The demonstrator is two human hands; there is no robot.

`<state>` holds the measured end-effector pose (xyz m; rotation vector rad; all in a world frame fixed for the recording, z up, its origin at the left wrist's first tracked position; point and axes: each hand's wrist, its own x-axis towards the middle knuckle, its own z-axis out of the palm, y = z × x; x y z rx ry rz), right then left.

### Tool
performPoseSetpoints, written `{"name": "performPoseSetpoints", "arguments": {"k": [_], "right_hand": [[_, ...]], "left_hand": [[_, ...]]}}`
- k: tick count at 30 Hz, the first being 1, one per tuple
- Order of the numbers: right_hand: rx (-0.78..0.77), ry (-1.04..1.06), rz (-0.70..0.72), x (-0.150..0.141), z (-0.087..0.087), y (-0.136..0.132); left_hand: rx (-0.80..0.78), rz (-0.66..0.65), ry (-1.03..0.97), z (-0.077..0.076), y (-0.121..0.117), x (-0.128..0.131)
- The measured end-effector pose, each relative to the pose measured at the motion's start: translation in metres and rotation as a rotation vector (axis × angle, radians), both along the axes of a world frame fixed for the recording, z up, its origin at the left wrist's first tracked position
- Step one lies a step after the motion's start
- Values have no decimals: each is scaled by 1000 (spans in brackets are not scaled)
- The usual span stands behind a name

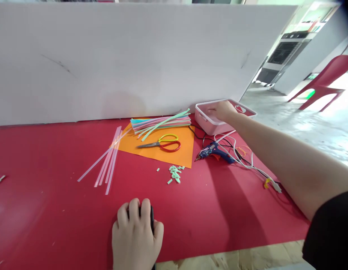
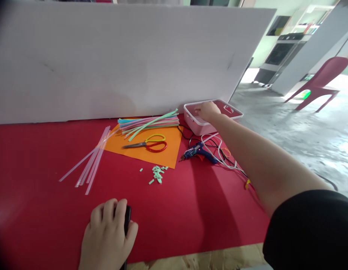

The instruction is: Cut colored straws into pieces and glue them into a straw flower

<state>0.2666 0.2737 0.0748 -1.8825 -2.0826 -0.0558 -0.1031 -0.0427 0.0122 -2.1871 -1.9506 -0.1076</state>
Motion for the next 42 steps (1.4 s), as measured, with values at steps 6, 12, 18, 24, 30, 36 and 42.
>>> {"name": "performPoseSetpoints", "arguments": {"k": [6, 12, 18, 24, 30, 36, 42], "right_hand": [[237, 48, 14, -25, 46, -49], [447, 507, 188, -98, 99, -165], [-186, 1107, 557, -159, 91, -241], [-427, 1235, 506, -171, 38, -242], [-206, 334, -30, -84, 2, -208], [-265, 49, -204, -32, -40, -183], [-289, 66, -167, -39, -55, -174]], "left_hand": [[12, 4, -27, -2, -3, -2], [75, -110, -363, 20, 2, -7], [-299, -270, -1450, 78, 12, 15], [-648, -3, -2138, 80, 37, 41], [-870, 270, -2393, 62, 76, 31], [-974, 358, -2450, 37, 113, 24], [-1006, 334, -2421, 19, 110, 21]]}}
